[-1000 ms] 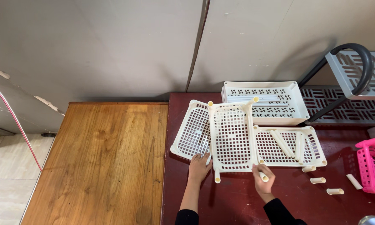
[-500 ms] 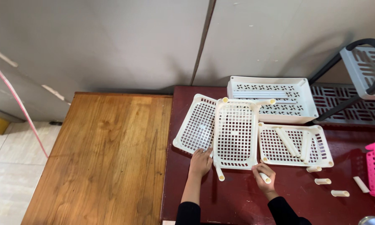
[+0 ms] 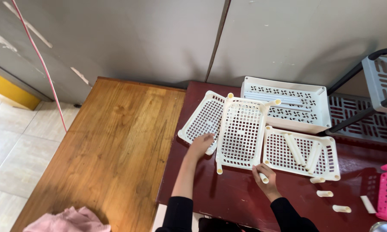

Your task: The person assembles a white plastic crate by inserting cylindrical connectors into the corners of the crate panels. They repeatedly attach and detach the connectors to fit the panels together, then lay the assembled crate flat on the table.

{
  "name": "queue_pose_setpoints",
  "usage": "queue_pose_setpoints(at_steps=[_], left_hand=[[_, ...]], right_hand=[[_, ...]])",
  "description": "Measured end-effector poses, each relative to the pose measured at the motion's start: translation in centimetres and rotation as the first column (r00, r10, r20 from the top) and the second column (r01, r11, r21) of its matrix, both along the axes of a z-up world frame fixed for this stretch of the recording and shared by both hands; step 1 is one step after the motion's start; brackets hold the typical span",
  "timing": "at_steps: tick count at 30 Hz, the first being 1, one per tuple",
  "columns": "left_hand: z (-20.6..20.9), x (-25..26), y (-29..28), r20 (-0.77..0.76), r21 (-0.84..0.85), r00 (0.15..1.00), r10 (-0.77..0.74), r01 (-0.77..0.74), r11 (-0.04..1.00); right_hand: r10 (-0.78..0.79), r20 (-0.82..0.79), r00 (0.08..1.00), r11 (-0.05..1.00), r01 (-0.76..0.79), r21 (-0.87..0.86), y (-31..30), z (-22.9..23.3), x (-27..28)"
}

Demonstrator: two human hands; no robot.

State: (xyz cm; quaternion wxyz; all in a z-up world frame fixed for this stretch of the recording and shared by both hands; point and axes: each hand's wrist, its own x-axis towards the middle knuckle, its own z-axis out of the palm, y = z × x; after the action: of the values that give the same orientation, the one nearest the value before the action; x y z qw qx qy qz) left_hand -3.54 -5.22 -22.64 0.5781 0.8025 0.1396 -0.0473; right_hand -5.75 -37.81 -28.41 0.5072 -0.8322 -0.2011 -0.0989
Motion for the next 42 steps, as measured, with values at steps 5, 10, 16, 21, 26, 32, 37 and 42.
queue_pose_setpoints(at_steps=[5,10,16,21,26,32,37,42], left_hand=[[1.7,1.1,-5.8,-0.135,0.307,0.976,-0.169,0.203,0.93],[-3.1,-1.2,-18.4,-0.411,0.594,0.797,-0.444,0.603,0.533],[-8.5,-7.3,-25.3,-0.125,0.864,0.978,-0.166,0.19,0.467],[-8.3,-7.0,-24.9,-0.042,0.894,0.991,-0.126,0.093,0.438],[-10.1,-6.1,-19.9,-0.337,0.938,0.937,-0.091,0.343,0.057],[-12.4,-7.9,-19.7,-0.166,0.776,0.983,-0.079,0.179,0.605],[-12.4,-7.8,-19.8,-0.19,0.829,0.977,-0.099,0.214,0.518],[-12.5,-8.2,-20.1,-0.253,0.852,0.96,-0.123,0.281,0.442]], right_hand=[[0.084,0.092,0.992,0.996,-0.083,-0.015,-1.7,0.1,0.3],[0.101,0.079,0.992,0.994,-0.097,-0.057,-2.8,0.5,0.3],[0.142,0.124,0.982,0.988,-0.133,-0.078,-3.2,0.2,0.3],[0.163,0.097,0.982,0.986,-0.159,-0.045,-3.2,-0.1,0.7],[0.181,-0.01,0.984,0.98,-0.181,-0.079,-3.1,-1.0,1.2],[0.199,-0.039,0.979,0.98,-0.2,-0.005,-3.1,-1.2,1.1],[0.235,-0.038,0.971,0.972,-0.235,0.005,-3.5,-1.3,1.3],[0.215,-0.052,0.975,0.976,-0.216,-0.006,-3.8,-1.9,1.5]])
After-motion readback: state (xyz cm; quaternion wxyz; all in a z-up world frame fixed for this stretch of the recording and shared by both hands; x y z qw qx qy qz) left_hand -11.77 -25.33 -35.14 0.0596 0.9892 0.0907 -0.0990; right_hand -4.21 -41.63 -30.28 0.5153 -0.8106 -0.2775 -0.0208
